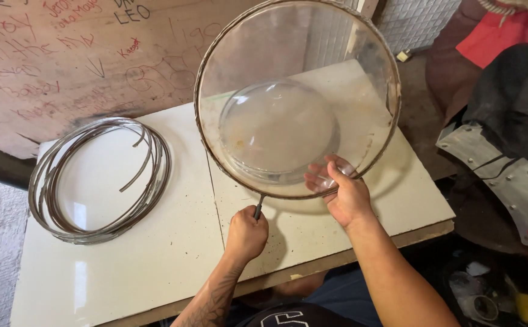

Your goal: Using a small hand tool to tuck the edge of a plastic drum head into a metal hoop rim.

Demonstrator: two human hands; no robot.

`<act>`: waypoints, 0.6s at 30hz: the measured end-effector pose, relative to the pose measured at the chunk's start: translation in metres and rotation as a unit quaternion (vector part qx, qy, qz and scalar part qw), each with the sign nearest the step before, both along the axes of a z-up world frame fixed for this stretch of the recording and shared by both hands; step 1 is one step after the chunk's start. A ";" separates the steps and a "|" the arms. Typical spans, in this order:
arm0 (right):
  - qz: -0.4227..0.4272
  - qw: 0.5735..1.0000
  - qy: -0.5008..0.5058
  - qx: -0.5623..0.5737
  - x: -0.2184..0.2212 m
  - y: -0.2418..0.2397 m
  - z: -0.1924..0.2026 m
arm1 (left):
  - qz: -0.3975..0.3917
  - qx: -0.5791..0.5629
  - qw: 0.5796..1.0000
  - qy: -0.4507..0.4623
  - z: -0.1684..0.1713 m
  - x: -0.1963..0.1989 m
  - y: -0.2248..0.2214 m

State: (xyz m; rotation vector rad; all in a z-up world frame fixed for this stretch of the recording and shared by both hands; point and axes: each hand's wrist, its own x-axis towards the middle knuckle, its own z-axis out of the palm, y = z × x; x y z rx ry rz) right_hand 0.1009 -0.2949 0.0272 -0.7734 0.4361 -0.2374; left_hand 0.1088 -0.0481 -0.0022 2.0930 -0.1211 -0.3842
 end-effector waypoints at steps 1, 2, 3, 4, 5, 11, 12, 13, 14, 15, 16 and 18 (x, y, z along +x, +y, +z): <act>0.000 1.000 -0.002 0.000 -0.001 -0.001 -0.005 | 0.000 0.000 1.000 -0.002 0.004 0.001 0.001; 0.013 1.000 -0.019 -0.009 -0.003 0.000 -0.011 | 0.004 0.003 1.000 0.011 0.007 0.001 0.004; 0.027 0.999 -0.035 -0.018 -0.005 0.000 -0.017 | 0.009 0.006 1.000 0.025 0.010 0.001 0.006; 0.028 0.999 -0.030 -0.016 -0.007 0.002 -0.017 | 0.010 0.008 0.999 0.030 0.028 -0.002 0.008; 0.030 0.997 -0.062 -0.026 -0.010 0.005 -0.017 | 0.006 -0.001 0.999 0.044 0.045 -0.005 0.011; 0.037 0.991 -0.125 -0.035 -0.013 0.017 -0.009 | -0.016 -0.012 0.996 0.085 0.085 -0.014 0.025; 0.034 0.992 -0.123 -0.027 -0.012 0.017 -0.008 | -0.010 -0.016 0.996 0.084 0.085 -0.014 0.028; 0.034 0.991 -0.123 -0.026 -0.012 0.016 -0.009 | -0.010 -0.015 0.996 0.083 0.086 -0.015 0.030; 0.032 0.992 -0.122 -0.023 -0.012 0.015 -0.012 | -0.018 -0.013 0.996 0.092 0.087 -0.017 0.032; 0.030 0.992 -0.120 -0.020 -0.012 0.015 -0.014 | -0.025 -0.011 0.994 0.101 0.087 -0.019 0.035; 0.030 0.992 -0.118 -0.018 -0.014 0.016 -0.014 | -0.024 -0.010 0.994 0.103 0.085 -0.019 0.035; 0.032 0.992 -0.120 -0.022 -0.018 0.017 -0.014 | -0.032 -0.025 0.994 0.106 0.081 -0.019 0.036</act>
